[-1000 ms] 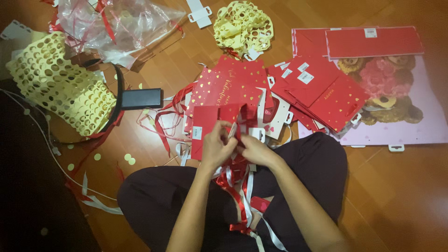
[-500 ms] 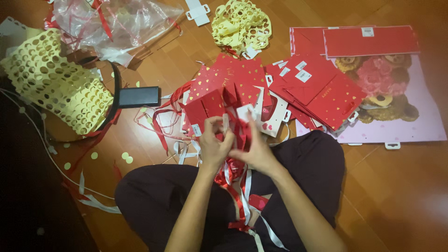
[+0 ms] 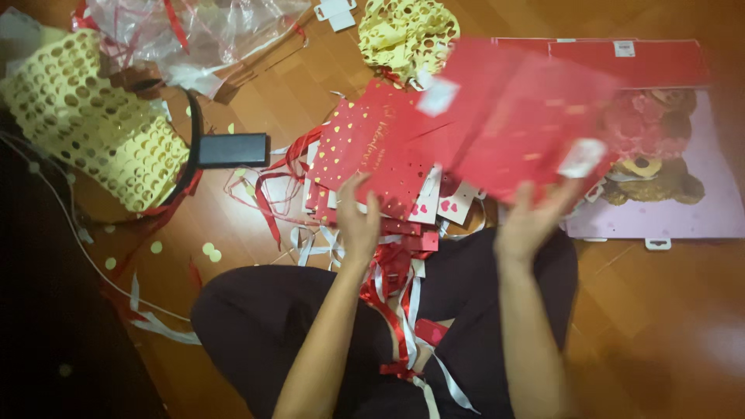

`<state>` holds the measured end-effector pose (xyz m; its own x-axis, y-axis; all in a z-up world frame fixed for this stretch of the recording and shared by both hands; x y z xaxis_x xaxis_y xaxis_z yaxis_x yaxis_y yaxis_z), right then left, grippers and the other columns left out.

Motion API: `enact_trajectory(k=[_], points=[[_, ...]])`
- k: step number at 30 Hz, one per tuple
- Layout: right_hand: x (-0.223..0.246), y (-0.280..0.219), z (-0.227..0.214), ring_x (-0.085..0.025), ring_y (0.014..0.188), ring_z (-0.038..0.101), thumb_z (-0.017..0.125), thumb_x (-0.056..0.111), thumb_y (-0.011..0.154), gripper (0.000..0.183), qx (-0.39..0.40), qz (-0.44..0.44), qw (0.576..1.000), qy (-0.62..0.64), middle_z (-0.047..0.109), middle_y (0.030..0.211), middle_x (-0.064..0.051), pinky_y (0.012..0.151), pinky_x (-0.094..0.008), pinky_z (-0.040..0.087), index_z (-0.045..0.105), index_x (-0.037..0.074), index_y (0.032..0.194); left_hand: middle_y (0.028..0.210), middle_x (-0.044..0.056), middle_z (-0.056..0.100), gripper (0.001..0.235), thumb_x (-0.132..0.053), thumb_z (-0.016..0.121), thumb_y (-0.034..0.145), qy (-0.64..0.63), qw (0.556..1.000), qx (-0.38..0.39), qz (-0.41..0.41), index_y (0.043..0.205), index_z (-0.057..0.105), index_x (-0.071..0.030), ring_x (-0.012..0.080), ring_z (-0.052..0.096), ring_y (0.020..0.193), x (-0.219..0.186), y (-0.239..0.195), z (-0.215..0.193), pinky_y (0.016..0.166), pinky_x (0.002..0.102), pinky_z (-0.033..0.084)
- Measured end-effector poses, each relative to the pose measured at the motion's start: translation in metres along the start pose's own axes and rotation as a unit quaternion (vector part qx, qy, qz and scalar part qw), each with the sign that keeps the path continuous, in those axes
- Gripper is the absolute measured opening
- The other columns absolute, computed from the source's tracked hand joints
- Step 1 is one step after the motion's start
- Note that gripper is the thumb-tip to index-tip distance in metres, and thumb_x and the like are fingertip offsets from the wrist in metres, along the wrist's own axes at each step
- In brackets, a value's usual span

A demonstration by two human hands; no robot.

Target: The person sits on the floor and assembles small red gift boxes by folding flaps and attaching white plastic fasteners. They handle red ribbons and repeatedly pick up, fold, and fasten the boxes, placing finished units into a growing stack.

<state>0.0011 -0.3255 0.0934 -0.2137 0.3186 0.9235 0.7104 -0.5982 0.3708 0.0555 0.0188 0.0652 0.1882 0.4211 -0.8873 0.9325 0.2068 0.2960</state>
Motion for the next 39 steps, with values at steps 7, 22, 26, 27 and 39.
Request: enact_trajectory(k=[7,22,26,27,39], points=[[-0.084,0.046,-0.086,-0.027,0.164,0.022,0.069,-0.009,0.099,0.104,-0.062,0.060,0.992,0.091,0.002,0.179,-0.016,0.135,-0.041,0.027,-0.008,0.009,0.166,0.144,0.022,0.051,0.054,-0.015,0.072,0.086,0.166,0.970,0.148,0.098,0.137,0.056,-0.006,0.0425,0.040,0.142,0.020,-0.028,0.078,0.119,0.054,0.032],[-0.006,-0.144,0.139,-0.030,0.093,0.076,0.063,0.020,0.096,0.023,0.513,0.063,0.838,-0.172,0.077,0.103,-0.015,0.080,-0.039,0.058,0.071,0.007,0.114,0.153,0.018,0.045,0.077,-0.022,0.086,0.073,0.230,0.950,0.210,0.036,0.141,0.052,-0.009,0.0363,0.035,0.147,0.059,-0.025,0.080,0.120,0.059,0.023],[-0.022,-0.174,0.147,-0.039,0.098,0.071,0.063,0.015,0.097,0.017,0.548,-0.015,0.805,-0.227,0.072,0.107,-0.018,0.084,-0.046,0.055,0.070,0.005,0.109,0.145,0.021,0.055,0.068,-0.017,0.084,0.075,0.168,0.963,0.202,0.056,0.137,0.058,-0.002,0.0395,0.044,0.142,0.053,-0.021,0.068,0.119,0.049,0.034],[-0.025,-0.182,0.151,-0.040,0.099,0.070,0.063,0.013,0.096,0.016,0.549,-0.037,0.799,-0.241,0.070,0.108,-0.018,0.085,-0.047,0.055,0.069,0.005,0.107,0.142,0.021,0.058,0.065,-0.016,0.084,0.076,0.153,0.967,0.199,0.048,0.135,0.060,-0.002,0.0399,0.045,0.140,0.053,-0.020,0.066,0.117,0.049,0.035],[-0.060,-0.189,0.149,-0.037,0.095,0.070,0.064,0.002,0.087,0.023,0.514,-0.076,0.817,-0.249,0.070,0.105,-0.020,0.083,-0.045,0.057,0.072,0.004,0.109,0.126,0.018,0.067,0.048,-0.016,0.078,0.079,0.151,0.976,0.154,0.004,0.125,0.067,-0.005,0.0370,0.057,0.131,0.046,-0.018,0.051,0.106,0.046,0.046]])
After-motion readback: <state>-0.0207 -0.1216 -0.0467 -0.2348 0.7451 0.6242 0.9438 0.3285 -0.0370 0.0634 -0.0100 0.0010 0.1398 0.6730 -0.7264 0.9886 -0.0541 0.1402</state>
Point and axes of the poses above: each hand's wrist, its own y-axis towards the middle knuckle, its own z-axis out of the palm, x = y × z, the point moved 10 cm from there along y, towards the middle knuckle
